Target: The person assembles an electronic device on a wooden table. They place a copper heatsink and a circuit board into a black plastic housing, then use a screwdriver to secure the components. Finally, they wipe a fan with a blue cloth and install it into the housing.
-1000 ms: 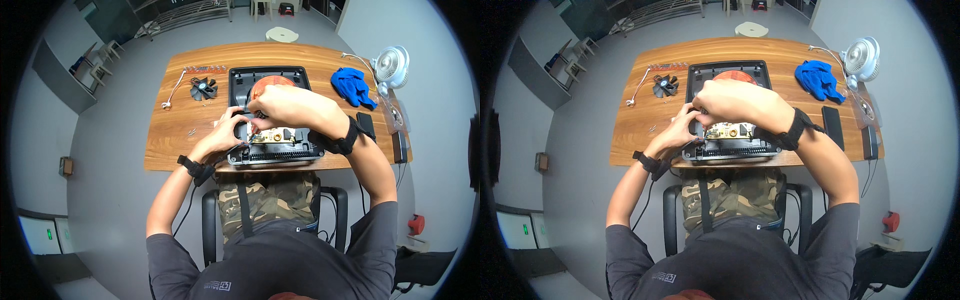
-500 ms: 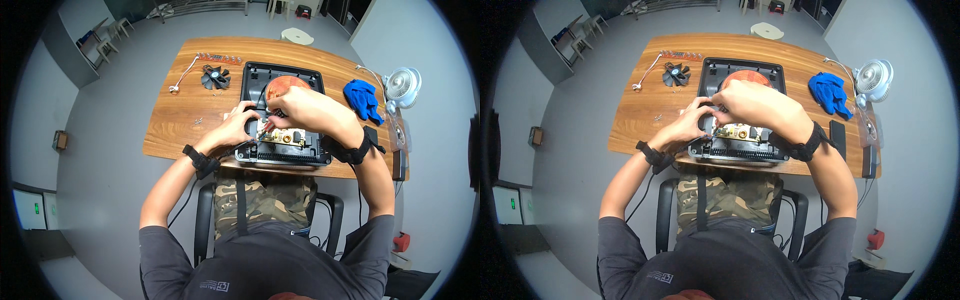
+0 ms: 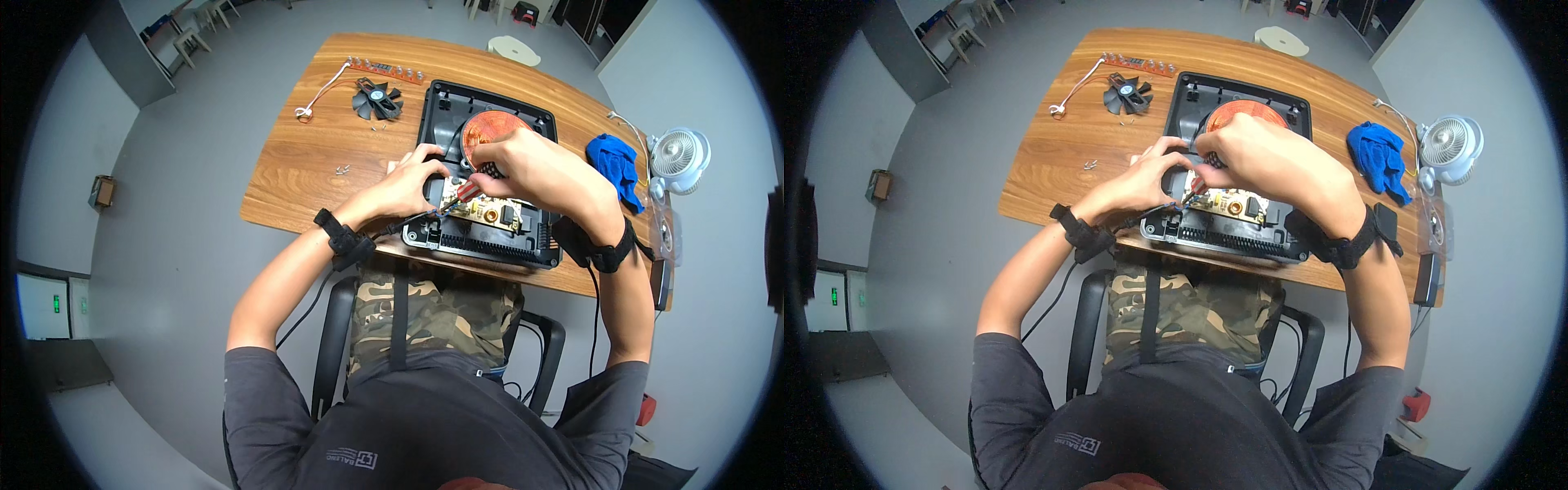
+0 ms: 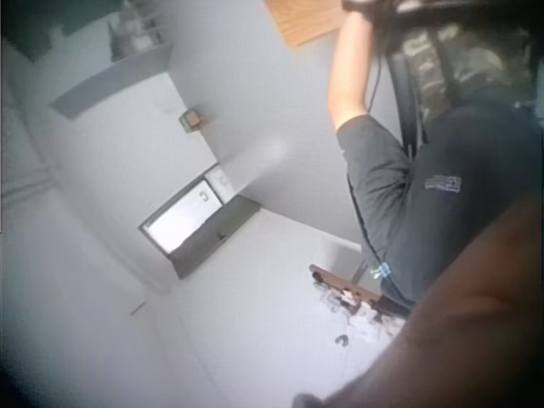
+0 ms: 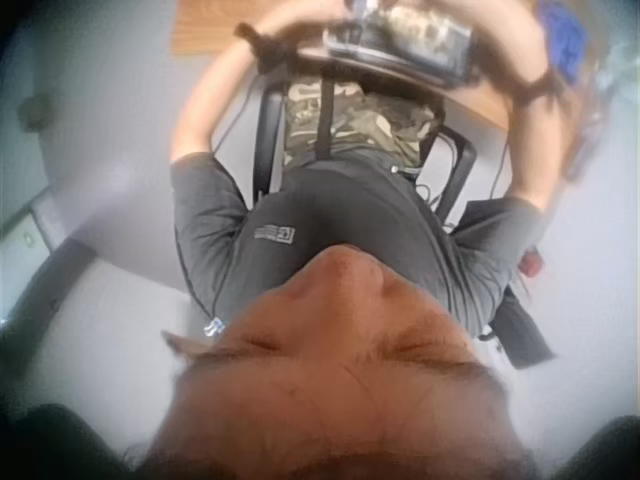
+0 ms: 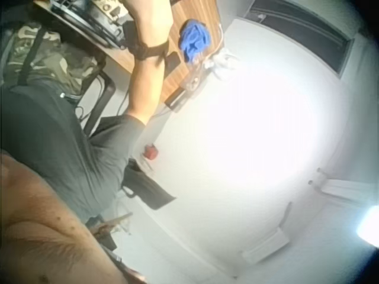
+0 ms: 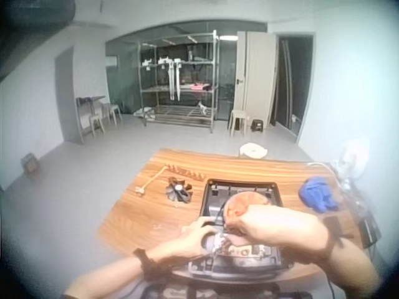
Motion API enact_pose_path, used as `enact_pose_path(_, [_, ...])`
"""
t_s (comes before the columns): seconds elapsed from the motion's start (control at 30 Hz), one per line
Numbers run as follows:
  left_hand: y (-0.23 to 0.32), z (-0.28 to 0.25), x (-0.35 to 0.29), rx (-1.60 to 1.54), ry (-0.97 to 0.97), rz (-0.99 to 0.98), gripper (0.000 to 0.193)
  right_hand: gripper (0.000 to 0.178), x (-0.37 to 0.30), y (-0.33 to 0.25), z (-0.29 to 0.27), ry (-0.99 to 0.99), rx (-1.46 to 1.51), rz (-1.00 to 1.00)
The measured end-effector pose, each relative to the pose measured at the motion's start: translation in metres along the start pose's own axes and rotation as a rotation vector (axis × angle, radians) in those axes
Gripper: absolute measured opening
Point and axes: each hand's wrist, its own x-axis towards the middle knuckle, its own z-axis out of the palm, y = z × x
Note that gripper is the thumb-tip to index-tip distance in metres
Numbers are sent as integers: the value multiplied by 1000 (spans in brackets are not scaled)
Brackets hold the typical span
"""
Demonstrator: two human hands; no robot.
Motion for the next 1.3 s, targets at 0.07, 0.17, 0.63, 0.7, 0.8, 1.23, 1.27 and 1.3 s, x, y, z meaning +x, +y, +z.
enact_pose_path(0.07, [-1,0,0,7,12,11,69,31,1,-2,-2,10,-6,-16])
enact_pose_path(0.17, [-2,1,0,-5,15,18,70,30,1,0,-3,11,-15,-10])
enact_pose_path(0.63, [-5,2,0,-11,27,13,71,31,9,-19,0,-52,-160,121])
enact_pose_path(0.7, [-3,2,-1,-18,18,-9,70,28,14,-34,-4,-110,-150,146])
enact_pose_path(0.8, [1,-1,0,-34,2,-19,67,31,4,-31,1,32,-109,31])
enact_pose_path(1.23, [6,-5,-2,-18,-17,-17,71,34,21,-26,2,-38,-192,130])
enact_pose_path(1.27, [5,-5,-1,-13,-30,-29,71,35,22,-27,3,-41,-212,140])
enact_pose_path(1.3, [5,-4,-1,-8,-44,-40,70,36,24,-29,4,-43,-233,151])
